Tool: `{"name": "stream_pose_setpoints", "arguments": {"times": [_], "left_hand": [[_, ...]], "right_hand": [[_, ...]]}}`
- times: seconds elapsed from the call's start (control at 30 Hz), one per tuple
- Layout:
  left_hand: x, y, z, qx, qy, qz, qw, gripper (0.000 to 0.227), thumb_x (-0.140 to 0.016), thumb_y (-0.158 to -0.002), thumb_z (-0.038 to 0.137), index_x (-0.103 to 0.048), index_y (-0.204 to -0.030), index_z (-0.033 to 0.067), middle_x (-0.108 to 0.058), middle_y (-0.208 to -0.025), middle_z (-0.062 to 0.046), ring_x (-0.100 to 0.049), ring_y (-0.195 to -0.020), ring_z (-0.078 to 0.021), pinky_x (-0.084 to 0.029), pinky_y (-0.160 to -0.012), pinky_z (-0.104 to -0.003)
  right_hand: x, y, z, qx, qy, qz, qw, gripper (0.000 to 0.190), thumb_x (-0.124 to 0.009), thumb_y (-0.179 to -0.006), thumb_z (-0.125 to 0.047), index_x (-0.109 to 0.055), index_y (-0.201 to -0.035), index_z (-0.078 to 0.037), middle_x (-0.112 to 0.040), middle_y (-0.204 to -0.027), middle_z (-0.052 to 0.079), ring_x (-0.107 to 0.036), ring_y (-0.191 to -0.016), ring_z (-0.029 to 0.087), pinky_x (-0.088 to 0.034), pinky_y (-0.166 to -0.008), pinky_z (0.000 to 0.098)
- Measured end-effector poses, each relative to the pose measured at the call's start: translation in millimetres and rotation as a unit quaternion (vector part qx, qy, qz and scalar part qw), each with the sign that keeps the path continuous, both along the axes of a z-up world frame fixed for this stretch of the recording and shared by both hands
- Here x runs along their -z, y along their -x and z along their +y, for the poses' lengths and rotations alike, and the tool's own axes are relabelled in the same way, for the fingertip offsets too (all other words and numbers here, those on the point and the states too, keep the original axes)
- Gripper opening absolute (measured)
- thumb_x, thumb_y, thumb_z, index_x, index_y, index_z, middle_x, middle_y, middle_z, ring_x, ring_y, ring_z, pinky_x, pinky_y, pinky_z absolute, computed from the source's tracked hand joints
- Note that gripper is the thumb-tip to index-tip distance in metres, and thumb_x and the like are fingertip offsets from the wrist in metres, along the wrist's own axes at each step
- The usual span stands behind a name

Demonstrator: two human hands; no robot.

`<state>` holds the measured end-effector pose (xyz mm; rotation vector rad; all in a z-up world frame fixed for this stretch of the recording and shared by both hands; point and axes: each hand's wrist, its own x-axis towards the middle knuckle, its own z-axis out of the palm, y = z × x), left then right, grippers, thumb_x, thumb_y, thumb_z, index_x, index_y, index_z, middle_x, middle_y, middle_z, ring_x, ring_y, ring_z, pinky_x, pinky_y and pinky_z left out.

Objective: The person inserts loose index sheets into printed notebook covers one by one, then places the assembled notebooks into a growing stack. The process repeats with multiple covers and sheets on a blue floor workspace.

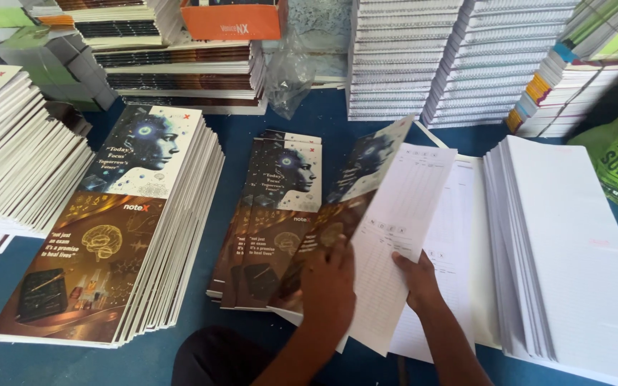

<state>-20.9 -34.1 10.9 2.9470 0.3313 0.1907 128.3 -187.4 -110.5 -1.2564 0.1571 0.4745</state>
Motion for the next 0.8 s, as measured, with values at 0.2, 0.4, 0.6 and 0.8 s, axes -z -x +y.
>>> {"name": "stream_pose_setpoints", "arguments": {"times": [0.2, 0.4, 0.6, 0.8], "left_hand": [[-18.2, 21.8, -20.7, 0.11, 0.051, -0.03, 0.992, 0.065, -0.066, -0.081, 0.01, -0.054, -0.144, 0.004, -0.047, -0.154, -0.018, -0.048, -0.126, -0.038, -0.039, -0.094, -0.06], [-40.7, 26.0, -33.4, 0.191, 0.046, 0.034, 0.98, 0.037, -0.067, -0.084, 0.019, -0.07, -0.12, 0.0103, -0.055, -0.142, -0.02, -0.047, -0.13, -0.0411, -0.032, -0.102, -0.064], [-18.2, -37.3, 22.6, 0.152, 0.346, -0.065, 0.923, 0.047, -0.06, -0.093, 0.025, -0.056, -0.137, 0.0076, -0.057, -0.14, -0.02, -0.053, -0.126, -0.0358, -0.037, -0.104, -0.056], [9.7, -130.6, 105.8, -0.06, 0.4, -0.136, 0.905, 0.058, -0.053, -0.102, 0.027, -0.04, -0.153, 0.0021, -0.056, -0.142, -0.023, -0.059, -0.124, -0.0319, -0.045, -0.105, -0.043]], "right_hand": [[-2.2, -10.4, 11.7, 0.005, -0.016, -0.018, 1.0, 0.044, -0.06, -0.094, -0.004, -0.054, -0.137, 0.0, -0.067, -0.119, 0.015, -0.067, -0.104, 0.027, -0.059, -0.084, 0.0403], [-13.8, -12.3, -2.1, -0.001, -0.058, -0.023, 0.998, 0.044, -0.052, -0.095, -0.004, -0.053, -0.139, -0.005, -0.068, -0.119, 0.014, -0.069, -0.101, 0.026, -0.06, -0.082, 0.0399], [-29.4, -12.3, -18.6, -0.015, -0.063, -0.055, 0.996, 0.045, -0.051, -0.095, -0.001, -0.054, -0.139, -0.005, -0.068, -0.12, 0.014, -0.07, -0.1, 0.024, -0.061, -0.08, 0.0374], [-37.7, -8.3, -31.5, -0.024, -0.057, -0.063, 0.996, 0.041, -0.053, -0.097, -0.004, -0.055, -0.138, -0.004, -0.069, -0.117, 0.014, -0.07, -0.095, 0.023, -0.061, -0.076, 0.0377]]}}
